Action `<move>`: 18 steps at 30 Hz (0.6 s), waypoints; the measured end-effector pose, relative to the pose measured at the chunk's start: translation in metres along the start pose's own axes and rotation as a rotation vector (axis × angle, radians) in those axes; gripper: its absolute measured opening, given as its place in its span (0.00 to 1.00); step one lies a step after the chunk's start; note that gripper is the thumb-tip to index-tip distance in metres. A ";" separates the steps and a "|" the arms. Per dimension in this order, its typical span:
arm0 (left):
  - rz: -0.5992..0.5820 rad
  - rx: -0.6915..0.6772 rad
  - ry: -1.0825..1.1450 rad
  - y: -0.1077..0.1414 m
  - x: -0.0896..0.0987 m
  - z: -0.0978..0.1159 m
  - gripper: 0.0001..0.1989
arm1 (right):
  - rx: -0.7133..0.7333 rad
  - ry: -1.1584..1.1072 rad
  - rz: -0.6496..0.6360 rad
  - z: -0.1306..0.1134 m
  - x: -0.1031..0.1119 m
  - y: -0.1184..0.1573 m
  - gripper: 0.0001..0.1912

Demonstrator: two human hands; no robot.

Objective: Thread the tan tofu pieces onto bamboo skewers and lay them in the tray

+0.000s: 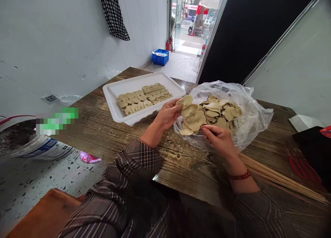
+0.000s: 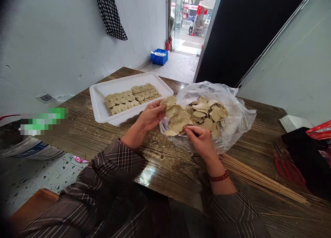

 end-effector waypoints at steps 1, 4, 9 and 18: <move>-0.004 -0.005 -0.007 -0.001 0.001 0.001 0.13 | -0.018 -0.025 -0.015 0.002 0.000 0.000 0.17; -0.019 -0.016 -0.044 -0.002 0.003 0.003 0.14 | -0.056 -0.105 -0.055 0.005 -0.002 0.000 0.19; -0.007 -0.029 -0.018 0.003 -0.004 0.001 0.13 | -0.040 -0.051 -0.029 0.002 -0.002 0.000 0.17; 0.040 0.036 -0.081 -0.002 0.001 -0.001 0.07 | 0.183 0.208 0.047 -0.006 -0.002 -0.001 0.13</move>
Point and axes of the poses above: each hand's wrist, its own y-axis away from the middle knuckle, its own x-axis out of the back of the hand, z = x × y, the point moved 2 cm from there along -y, towards the middle knuckle, and after that the axes turned 15 degrees about y, right-handed, at the moved point
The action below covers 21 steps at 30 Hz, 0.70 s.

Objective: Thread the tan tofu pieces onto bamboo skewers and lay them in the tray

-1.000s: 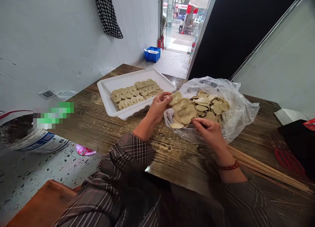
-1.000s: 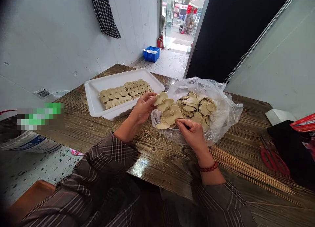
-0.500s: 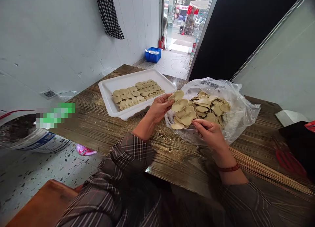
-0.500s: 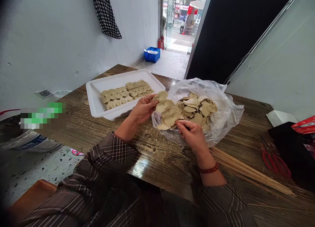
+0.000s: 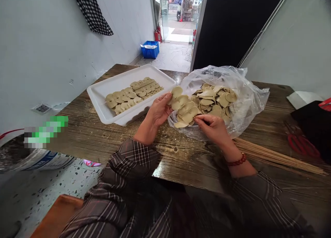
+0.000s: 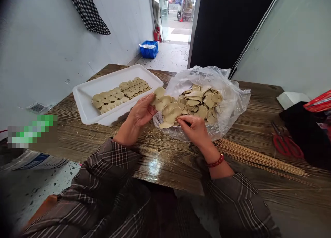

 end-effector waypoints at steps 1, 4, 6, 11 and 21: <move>0.002 0.005 0.000 -0.001 0.001 -0.001 0.08 | 0.017 0.013 0.005 0.000 0.000 0.000 0.13; 0.010 0.011 -0.004 -0.001 0.002 -0.002 0.09 | 0.068 0.067 0.038 -0.001 0.001 0.000 0.12; 0.021 0.009 -0.009 -0.001 0.001 -0.004 0.09 | 0.095 0.103 0.064 -0.002 0.000 0.000 0.11; 0.020 0.025 0.012 0.001 0.000 -0.008 0.08 | 0.104 0.113 0.074 -0.001 -0.002 0.001 0.12; -0.073 0.141 0.197 0.006 -0.009 -0.012 0.21 | -0.118 -0.146 0.020 -0.003 -0.005 -0.002 0.15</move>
Point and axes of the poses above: each hand's wrist, its own y-axis away from the middle knuckle, its own x-axis out of the back of the hand, z = x × y, the point moved 2 cm from there along -y, towards the middle knuckle, and after that the axes turned 15 degrees about y, right-handed, at the moved point
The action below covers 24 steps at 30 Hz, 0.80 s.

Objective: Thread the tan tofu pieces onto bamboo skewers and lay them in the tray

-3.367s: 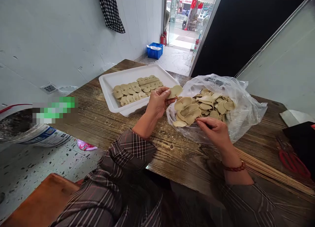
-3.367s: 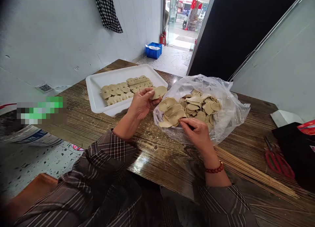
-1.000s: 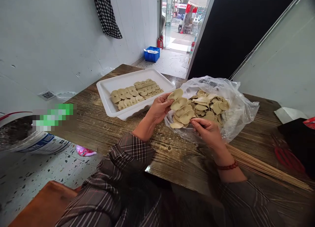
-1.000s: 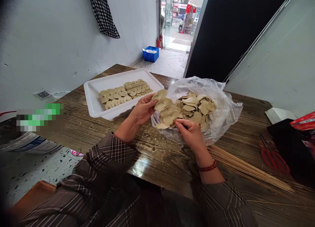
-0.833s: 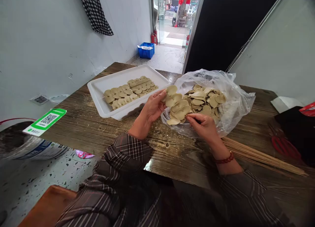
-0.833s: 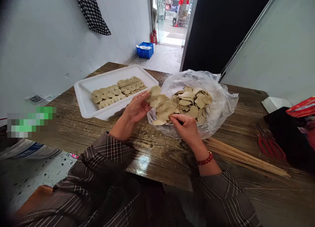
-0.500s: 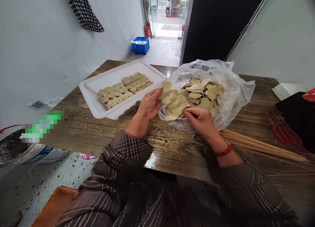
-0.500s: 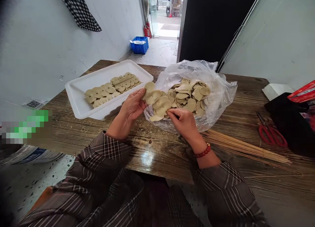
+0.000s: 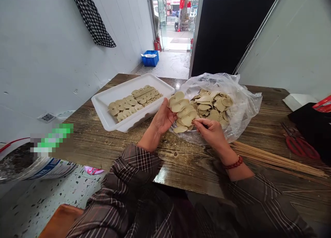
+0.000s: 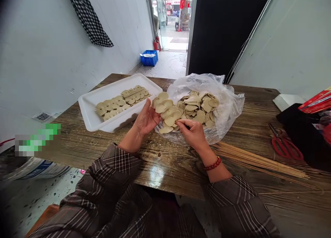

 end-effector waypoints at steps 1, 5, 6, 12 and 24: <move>-0.017 0.000 0.003 0.001 -0.001 -0.003 0.20 | -0.005 -0.008 -0.005 0.000 -0.001 0.000 0.15; -0.077 0.003 -0.017 0.005 -0.005 -0.013 0.13 | 0.003 -0.010 -0.020 0.002 -0.004 0.002 0.15; -0.075 0.001 -0.018 0.005 -0.006 -0.014 0.13 | 0.012 -0.003 -0.023 0.002 -0.004 0.002 0.15; 0.023 -0.088 0.034 0.005 -0.003 -0.008 0.10 | 0.134 0.153 -0.014 0.003 -0.001 0.004 0.13; 0.019 -0.053 0.102 0.009 -0.001 -0.021 0.12 | 0.172 0.353 -0.034 0.019 0.001 0.008 0.16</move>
Point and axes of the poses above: each hand's wrist, its own y-axis away from the middle knuckle, its own x-axis out of the back of the hand, z = x × y, the point moved 2 cm from there along -y, towards the middle knuckle, and after that the axes turned 15 degrees about y, right-handed, at the moved point
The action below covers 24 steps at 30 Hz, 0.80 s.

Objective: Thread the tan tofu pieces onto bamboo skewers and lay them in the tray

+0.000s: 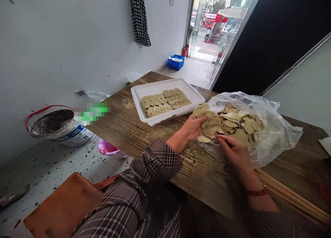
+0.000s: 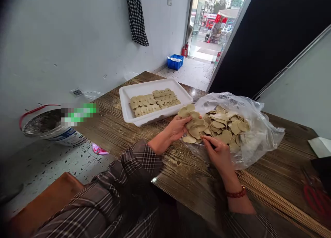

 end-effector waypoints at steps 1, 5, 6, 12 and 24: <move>-0.003 0.002 0.003 0.000 0.001 -0.002 0.13 | 0.009 0.021 -0.003 0.001 0.000 0.001 0.16; -0.027 -0.013 -0.020 -0.002 0.008 -0.009 0.21 | 0.004 0.093 0.058 0.005 -0.001 0.003 0.17; -0.034 -0.021 -0.043 -0.002 0.009 -0.010 0.23 | -0.005 0.111 0.079 0.006 -0.001 0.003 0.17; -0.053 0.041 -0.171 -0.003 0.009 -0.014 0.29 | -0.036 0.215 0.179 0.009 0.016 -0.015 0.16; 0.024 0.174 -0.224 -0.002 0.011 -0.019 0.17 | 0.294 0.322 0.135 -0.065 0.035 -0.094 0.13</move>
Point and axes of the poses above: each hand's wrist, its own y-axis away from the middle knuckle, its own x-axis out of the back of the hand, z = x × y, the point moved 2 cm from there along -y, towards the middle knuckle, and after that the axes turned 15 degrees about y, right-handed, at the moved point
